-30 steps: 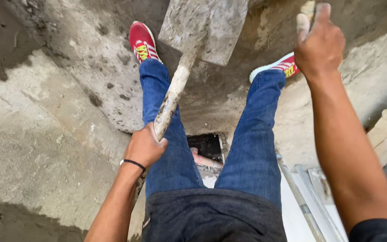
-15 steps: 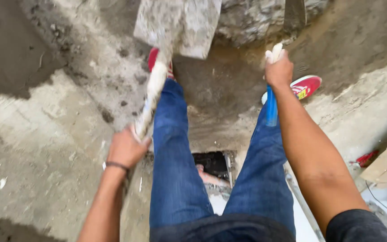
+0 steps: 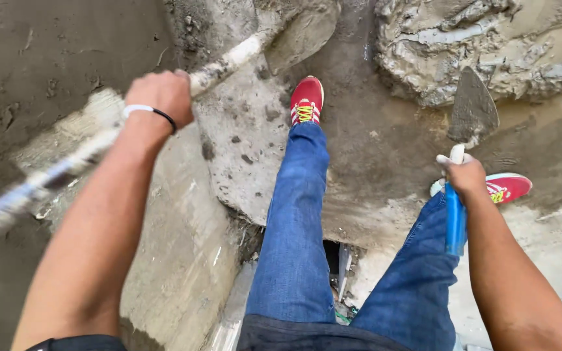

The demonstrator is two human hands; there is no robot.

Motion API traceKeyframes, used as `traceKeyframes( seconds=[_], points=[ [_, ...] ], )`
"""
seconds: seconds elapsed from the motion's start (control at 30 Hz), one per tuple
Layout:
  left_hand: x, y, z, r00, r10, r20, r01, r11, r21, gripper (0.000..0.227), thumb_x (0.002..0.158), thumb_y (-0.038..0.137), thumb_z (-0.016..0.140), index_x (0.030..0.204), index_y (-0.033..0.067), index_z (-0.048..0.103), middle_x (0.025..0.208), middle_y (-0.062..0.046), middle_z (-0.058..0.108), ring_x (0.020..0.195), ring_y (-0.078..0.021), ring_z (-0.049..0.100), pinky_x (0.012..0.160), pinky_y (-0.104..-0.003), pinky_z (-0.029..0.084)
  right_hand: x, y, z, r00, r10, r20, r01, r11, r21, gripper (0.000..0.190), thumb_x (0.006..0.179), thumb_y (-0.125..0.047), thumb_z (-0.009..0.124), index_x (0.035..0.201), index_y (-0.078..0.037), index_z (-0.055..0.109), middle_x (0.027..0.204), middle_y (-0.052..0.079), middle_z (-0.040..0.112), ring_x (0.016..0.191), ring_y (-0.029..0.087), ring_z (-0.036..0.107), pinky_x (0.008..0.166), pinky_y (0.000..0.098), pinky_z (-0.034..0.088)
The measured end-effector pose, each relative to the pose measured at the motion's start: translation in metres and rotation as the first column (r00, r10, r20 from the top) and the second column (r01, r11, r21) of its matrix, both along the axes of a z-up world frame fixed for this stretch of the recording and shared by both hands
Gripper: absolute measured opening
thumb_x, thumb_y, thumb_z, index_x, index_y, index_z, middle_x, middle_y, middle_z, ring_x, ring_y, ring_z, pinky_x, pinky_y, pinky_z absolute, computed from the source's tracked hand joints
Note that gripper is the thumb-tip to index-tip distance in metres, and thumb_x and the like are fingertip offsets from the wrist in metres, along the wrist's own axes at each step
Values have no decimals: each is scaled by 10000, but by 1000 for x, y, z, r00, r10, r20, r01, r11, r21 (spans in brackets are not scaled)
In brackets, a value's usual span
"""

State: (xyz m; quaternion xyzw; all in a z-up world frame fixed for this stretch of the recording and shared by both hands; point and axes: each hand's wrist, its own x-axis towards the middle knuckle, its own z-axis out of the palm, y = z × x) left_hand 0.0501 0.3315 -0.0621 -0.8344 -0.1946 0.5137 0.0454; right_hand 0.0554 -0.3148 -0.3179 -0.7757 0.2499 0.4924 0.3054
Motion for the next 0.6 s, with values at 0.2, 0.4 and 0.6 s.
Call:
traceKeyframes(
  seconds=[0.2,0.4,0.6],
  points=[
    [40,48,-7,966,-249,-77,247,969,-25,305,838,180,674,1100,74,789,1097,-211,768,990,-416,743,817,-526,605,8,-2,-5,974,189,126,-176,978,-109,224,877,-234,796,980,-72,681,815,89,712,675,189,684,596,372,536],
    [44,79,-45,892,-381,-244,412,907,86,399,867,363,748,1223,187,708,1039,-149,794,947,-348,767,788,-455,612,46,67,35,998,57,-2,-57,996,-62,208,930,-197,752,978,-40,623,736,94,672,556,193,655,487,386,515],
    [1,150,-104,830,-501,-246,537,836,112,385,897,512,729,1114,195,756,875,-80,772,775,-247,810,723,-400,640,35,86,23,999,-28,-17,28,1000,-16,200,931,-171,749,970,-42,602,724,63,656,541,168,638,457,358,513]
  ],
)
